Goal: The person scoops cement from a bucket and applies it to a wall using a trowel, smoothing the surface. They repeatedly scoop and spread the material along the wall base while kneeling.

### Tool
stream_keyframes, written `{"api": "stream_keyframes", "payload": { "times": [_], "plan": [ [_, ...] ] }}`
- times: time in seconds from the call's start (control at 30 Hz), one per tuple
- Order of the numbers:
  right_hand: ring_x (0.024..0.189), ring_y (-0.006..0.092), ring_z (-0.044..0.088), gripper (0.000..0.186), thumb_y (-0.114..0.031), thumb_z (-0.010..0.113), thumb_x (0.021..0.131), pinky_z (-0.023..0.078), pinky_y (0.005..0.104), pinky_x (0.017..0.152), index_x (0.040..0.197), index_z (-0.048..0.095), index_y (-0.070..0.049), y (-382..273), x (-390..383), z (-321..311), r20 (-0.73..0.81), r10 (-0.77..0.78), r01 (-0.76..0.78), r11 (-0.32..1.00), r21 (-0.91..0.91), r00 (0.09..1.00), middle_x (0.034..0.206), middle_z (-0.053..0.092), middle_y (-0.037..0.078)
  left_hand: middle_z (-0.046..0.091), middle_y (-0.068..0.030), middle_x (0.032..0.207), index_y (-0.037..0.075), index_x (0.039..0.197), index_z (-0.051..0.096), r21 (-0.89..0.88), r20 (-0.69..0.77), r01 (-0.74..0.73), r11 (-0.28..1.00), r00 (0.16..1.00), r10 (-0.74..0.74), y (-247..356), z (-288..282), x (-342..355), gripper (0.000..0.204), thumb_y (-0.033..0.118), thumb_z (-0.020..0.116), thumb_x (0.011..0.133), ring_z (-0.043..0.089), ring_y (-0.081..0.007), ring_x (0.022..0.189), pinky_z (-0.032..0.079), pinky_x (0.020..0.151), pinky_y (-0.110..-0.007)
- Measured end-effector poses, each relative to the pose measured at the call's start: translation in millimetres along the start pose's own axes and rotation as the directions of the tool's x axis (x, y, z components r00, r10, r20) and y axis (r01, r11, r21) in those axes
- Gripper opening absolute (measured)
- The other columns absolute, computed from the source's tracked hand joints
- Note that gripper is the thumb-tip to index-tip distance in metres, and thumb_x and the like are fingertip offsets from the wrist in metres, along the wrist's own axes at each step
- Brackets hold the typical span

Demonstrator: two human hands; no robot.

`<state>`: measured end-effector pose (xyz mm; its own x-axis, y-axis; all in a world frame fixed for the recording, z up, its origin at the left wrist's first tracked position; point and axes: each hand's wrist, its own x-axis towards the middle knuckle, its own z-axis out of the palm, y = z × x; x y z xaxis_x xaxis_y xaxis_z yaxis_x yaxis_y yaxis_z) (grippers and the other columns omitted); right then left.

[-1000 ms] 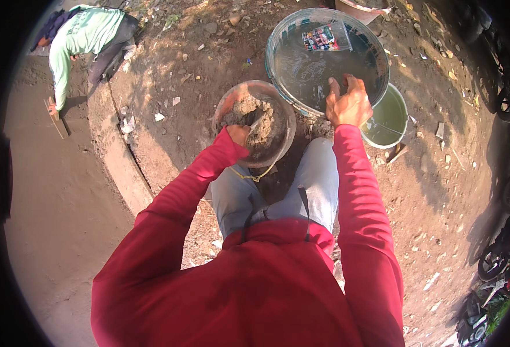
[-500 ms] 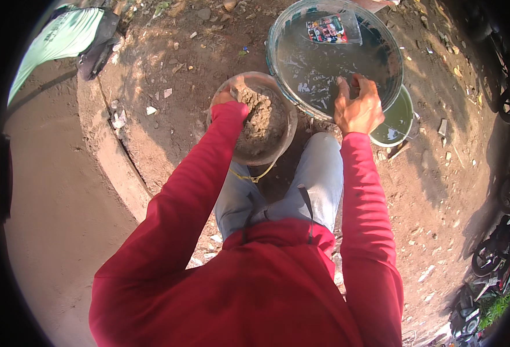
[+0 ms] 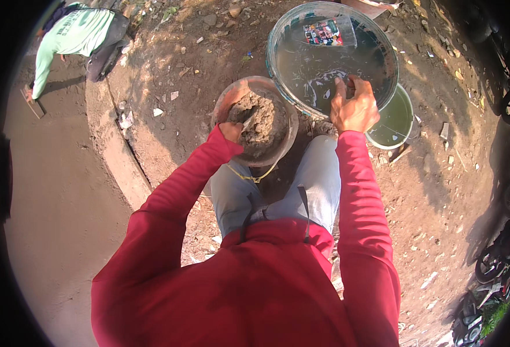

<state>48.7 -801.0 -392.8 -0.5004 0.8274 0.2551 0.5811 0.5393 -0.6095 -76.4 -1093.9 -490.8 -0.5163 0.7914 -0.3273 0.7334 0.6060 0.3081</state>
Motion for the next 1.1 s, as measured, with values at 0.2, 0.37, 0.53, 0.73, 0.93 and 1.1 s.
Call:
{"api": "stream_keyframes", "payload": {
  "times": [0.2,0.37,0.53,0.73,0.93,1.1],
  "plan": [
    [0.082,0.0245,0.067,0.027,-0.030,0.070,0.078,0.051,0.0358,0.073,0.097,0.069,-0.010,7,1,0,-0.012,0.016,-0.016,1.000,-0.020,1.000,0.091,0.068,0.005,0.066,-0.0226,0.086,0.002,0.089,0.068,-0.047,-0.014,0.245,0.968,0.969,-0.246,-14,-92,12,0.039,0.023,0.076,0.057,0.066,-0.0366,0.082,0.053,0.076,-0.043],
    [0.083,0.0239,0.067,0.026,-0.029,0.070,0.078,0.051,0.0354,0.074,0.097,0.069,-0.011,6,-1,4,-0.006,0.018,-0.018,1.000,-0.019,1.000,0.090,0.069,0.004,0.067,-0.0221,0.092,0.003,0.092,0.070,-0.206,-0.003,0.554,0.807,0.824,-0.566,-23,-82,43,0.040,0.023,0.075,0.059,0.066,-0.0349,0.091,0.053,0.081,-0.041],
    [0.077,0.0230,0.067,0.026,-0.028,0.071,0.078,0.050,0.0345,0.071,0.094,0.070,-0.009,0,-2,-3,0.000,0.032,-0.032,0.999,-0.034,0.999,0.084,0.069,0.006,0.067,-0.0220,0.096,0.004,0.099,0.069,-0.296,-0.081,0.538,0.789,0.809,-0.582,-19,-13,57,0.045,0.025,0.076,0.060,0.063,-0.0364,0.097,0.051,0.086,-0.040],
    [0.078,0.0241,0.067,0.025,-0.029,0.071,0.077,0.051,0.0354,0.071,0.093,0.070,-0.009,0,-4,3,-0.014,-0.001,0.000,0.999,-0.040,1.000,0.085,0.069,0.006,0.066,-0.0231,0.089,0.003,0.088,0.067,-0.177,-0.126,0.302,0.937,0.937,-0.326,-46,44,34,0.030,0.018,0.070,0.062,0.064,-0.0373,0.091,0.052,0.081,-0.042],
    [0.080,0.0255,0.067,0.028,-0.032,0.070,0.078,0.050,0.0358,0.074,0.095,0.070,-0.009,-4,-2,-4,0.025,0.040,-0.039,0.999,-0.034,0.999,0.088,0.070,0.006,0.065,-0.0207,0.077,0.002,0.079,0.065,0.026,-0.035,-0.017,1.000,0.999,0.018,-13,9,-4,0.026,0.018,0.071,0.060,0.065,-0.0373,0.080,0.052,0.076,-0.044],
    [0.081,0.0257,0.068,0.028,-0.032,0.068,0.078,0.051,0.0356,0.074,0.094,0.070,-0.009,4,-1,-1,0.010,0.027,-0.027,0.998,-0.049,1.000,0.088,0.070,0.007,0.064,-0.0180,0.073,0.003,0.076,0.063,0.131,0.043,-0.134,0.982,0.991,0.129,17,-66,-11,0.023,0.017,0.071,0.059,0.065,-0.0352,0.076,0.051,0.070,-0.045]
  ]
}}
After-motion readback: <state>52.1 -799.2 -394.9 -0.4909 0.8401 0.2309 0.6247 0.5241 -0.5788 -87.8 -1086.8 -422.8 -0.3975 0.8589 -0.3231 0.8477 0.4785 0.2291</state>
